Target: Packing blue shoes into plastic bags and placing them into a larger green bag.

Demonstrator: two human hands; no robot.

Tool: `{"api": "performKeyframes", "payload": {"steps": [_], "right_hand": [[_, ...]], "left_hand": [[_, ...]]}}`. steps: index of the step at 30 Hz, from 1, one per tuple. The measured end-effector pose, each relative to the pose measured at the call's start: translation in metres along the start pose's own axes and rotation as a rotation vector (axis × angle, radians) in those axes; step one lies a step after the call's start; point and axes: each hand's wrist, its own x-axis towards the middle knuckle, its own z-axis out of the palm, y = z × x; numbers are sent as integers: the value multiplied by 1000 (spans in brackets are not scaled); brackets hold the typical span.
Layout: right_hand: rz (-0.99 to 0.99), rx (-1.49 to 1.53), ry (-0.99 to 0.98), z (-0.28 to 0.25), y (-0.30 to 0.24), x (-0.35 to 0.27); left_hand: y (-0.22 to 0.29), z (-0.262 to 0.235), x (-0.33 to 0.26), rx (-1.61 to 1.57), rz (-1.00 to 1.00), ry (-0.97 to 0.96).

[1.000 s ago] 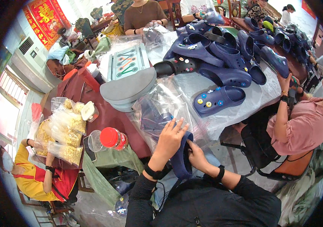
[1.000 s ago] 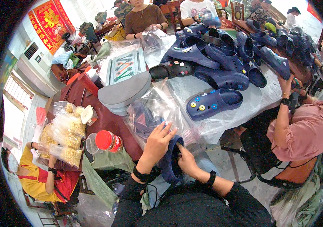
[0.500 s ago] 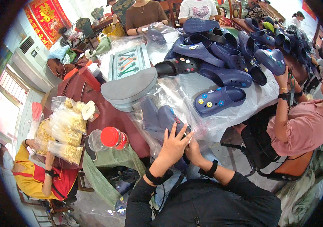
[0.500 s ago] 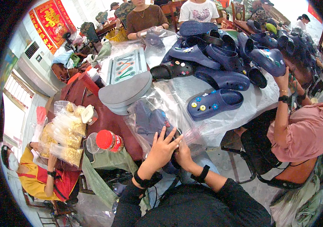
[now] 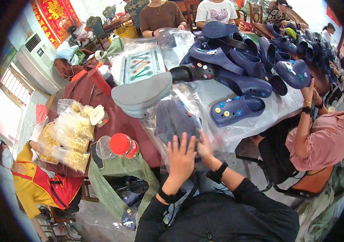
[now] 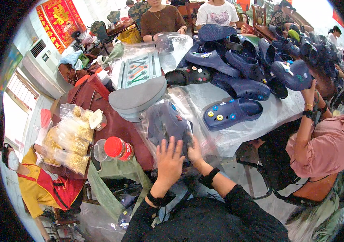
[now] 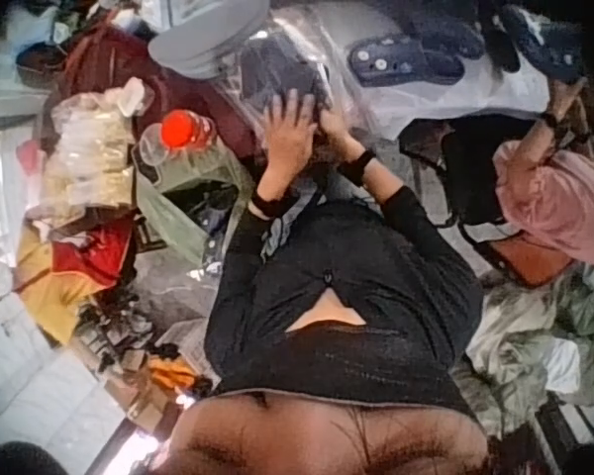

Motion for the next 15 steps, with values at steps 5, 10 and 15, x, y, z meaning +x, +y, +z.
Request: {"api": "performKeyframes", "payload": {"steps": [5,10,15], "right_hand": [[121,124,59,3,2,4],[-4,-48,-10,0,-6,9],[-441,-533,-55,-23,4,-13]], "left_hand": [[-16,13,-42,-55,-323,104],[-46,37,-63,55,-555,-5],[-56,45,-65,18,-484,28]]}}
